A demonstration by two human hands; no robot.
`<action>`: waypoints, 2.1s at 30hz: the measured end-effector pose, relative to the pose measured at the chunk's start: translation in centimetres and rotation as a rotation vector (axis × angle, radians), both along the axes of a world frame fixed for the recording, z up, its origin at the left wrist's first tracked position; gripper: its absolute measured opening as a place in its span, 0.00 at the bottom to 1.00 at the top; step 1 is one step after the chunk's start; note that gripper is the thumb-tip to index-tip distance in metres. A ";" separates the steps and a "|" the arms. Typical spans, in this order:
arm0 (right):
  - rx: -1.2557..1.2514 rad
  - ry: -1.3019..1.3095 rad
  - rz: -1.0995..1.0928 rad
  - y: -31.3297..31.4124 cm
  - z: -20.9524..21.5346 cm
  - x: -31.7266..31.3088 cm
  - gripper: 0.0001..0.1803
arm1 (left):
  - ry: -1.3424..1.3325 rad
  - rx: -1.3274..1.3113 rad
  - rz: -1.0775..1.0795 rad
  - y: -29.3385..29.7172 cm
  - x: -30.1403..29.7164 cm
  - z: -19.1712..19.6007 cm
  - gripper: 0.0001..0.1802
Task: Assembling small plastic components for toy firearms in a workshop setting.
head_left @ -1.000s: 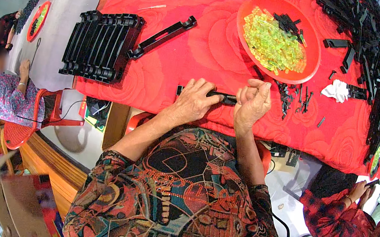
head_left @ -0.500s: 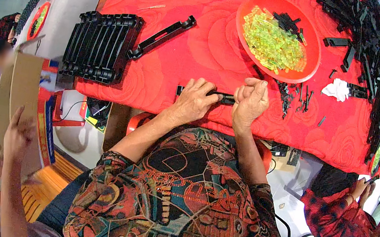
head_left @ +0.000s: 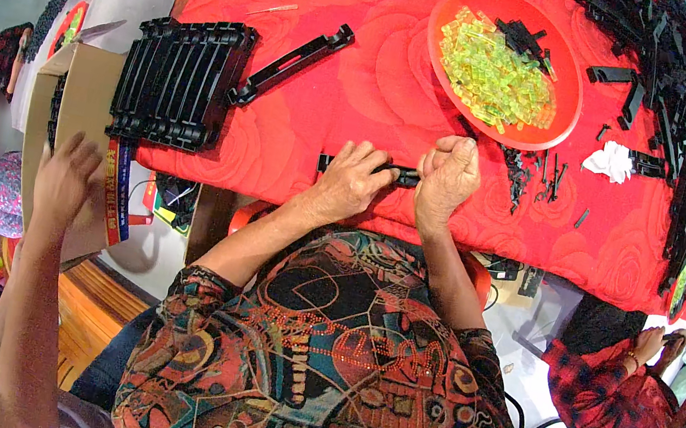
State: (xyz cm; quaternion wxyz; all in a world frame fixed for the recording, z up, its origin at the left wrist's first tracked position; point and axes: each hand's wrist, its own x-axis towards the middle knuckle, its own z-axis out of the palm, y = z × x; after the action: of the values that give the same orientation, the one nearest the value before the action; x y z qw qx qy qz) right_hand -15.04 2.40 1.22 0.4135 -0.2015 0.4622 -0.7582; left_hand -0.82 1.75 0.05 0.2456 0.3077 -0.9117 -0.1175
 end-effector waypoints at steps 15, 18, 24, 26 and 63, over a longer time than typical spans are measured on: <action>0.028 0.242 0.178 2.0 3.2 -5.2 0.17 | -0.060 -0.008 -0.040 -0.3 0.2 0.5 0.07; 0.161 1.008 0.138 2.1 3.7 -6.4 0.15 | -0.042 -0.027 -0.068 -1.1 0.3 0.9 0.08; 0.440 1.504 0.342 3.3 1.6 -6.8 0.16 | 0.031 -0.142 -0.009 -1.6 0.0 3.3 0.16; 0.425 1.455 0.422 3.6 1.9 -6.6 0.18 | 0.033 -0.183 0.070 -0.6 0.0 3.3 0.17; 0.121 0.360 0.060 5.1 3.3 -7.4 0.15 | 0.129 -0.107 0.110 1.4 -0.9 2.0 0.22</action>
State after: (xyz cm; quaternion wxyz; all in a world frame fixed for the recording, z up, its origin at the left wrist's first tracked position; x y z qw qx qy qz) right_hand -22.40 7.47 4.55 0.3576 -0.3225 0.5673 -0.6681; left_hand -1.68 3.19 2.09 0.3260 0.3353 -0.8808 -0.0745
